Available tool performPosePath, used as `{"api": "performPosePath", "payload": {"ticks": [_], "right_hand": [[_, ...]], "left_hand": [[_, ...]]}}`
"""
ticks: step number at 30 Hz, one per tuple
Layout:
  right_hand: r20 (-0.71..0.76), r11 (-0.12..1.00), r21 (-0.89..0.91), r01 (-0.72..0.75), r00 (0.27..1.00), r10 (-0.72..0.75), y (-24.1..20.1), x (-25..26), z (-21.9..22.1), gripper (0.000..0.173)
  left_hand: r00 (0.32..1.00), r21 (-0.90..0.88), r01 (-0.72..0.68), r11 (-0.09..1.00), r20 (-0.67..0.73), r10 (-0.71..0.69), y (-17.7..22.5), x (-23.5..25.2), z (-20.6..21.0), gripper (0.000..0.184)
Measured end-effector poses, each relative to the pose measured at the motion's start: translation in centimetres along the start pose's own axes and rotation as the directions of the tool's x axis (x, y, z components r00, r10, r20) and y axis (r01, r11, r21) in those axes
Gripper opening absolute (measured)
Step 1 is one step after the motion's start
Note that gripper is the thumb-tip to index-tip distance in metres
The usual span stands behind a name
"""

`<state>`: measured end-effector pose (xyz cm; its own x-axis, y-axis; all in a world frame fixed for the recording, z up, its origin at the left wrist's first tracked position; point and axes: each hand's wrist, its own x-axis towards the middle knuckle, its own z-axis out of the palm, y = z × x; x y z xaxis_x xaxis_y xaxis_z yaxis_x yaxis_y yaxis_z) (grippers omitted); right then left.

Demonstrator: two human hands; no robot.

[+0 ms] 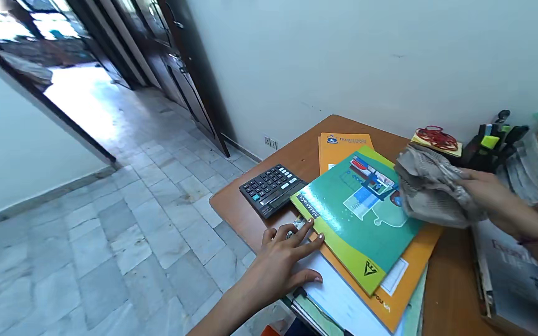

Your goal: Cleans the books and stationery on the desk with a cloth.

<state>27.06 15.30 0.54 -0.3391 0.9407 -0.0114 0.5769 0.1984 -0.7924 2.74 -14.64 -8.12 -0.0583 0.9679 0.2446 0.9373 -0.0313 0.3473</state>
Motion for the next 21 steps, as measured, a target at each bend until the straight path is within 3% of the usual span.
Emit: {"api": "performPosePath", "payload": {"ticks": [1, 3, 4, 7, 11, 15, 18, 21], "right_hand": [[0.052, 0.977, 0.196, -0.089, 0.995, 0.08, -1.2, -1.1, -0.3, 0.026], [0.2, 0.769, 0.594, -0.238, 0.969, 0.146, -2.2, -2.5, -0.2, 0.032], [0.244, 0.671, 0.691, -0.268, 0.961, 0.132, -2.0, -2.8, 0.3, 0.033], [0.296, 0.548, 0.786, -0.286, 0.952, 0.073, -1.2, -3.4, 2.6, 0.038], [0.354, 0.513, 0.806, -0.295, 0.935, -0.017, -1.7, -4.1, 4.1, 0.043], [0.437, 0.648, 0.718, -0.256, 0.89, -0.133, -2.5, -4.9, 4.4, 0.04], [0.557, 0.88, 0.447, -0.159, 0.819, -0.135, -3.3, -4.5, 4.1, 0.029], [0.633, 0.989, 0.142, 0.037, 0.765, -0.12, -4.4, -4.4, 3.5, 0.046]], "left_hand": [[1.0, -0.004, 0.004, 1.0, -0.004, -0.004, 0.0, 0.0, 0.1, 0.058], [1.0, -0.004, 0.01, 1.0, -0.017, -0.01, 0.0, -0.1, 0.4, 0.059], [1.0, -0.004, 0.011, 1.0, -0.023, -0.011, -0.1, -0.1, 0.4, 0.059], [0.999, -0.003, 0.018, 1.0, -0.039, -0.018, 0.1, -0.2, 0.5, 0.059], [0.981, 0.026, 0.018, 1.0, -0.195, -0.012, 1.0, 0.3, 1.1, 0.053], [0.927, -0.06, 0.001, 0.998, -0.373, -0.023, 2.1, 3.0, 1.7, 0.04], [0.936, -0.237, -0.044, 0.97, -0.35, -0.043, 3.4, 5.7, 1.1, 0.021], [0.93, -0.239, -0.124, 0.963, -0.366, 0.029, 4.2, 8.1, 0.6, 0.025]]}}
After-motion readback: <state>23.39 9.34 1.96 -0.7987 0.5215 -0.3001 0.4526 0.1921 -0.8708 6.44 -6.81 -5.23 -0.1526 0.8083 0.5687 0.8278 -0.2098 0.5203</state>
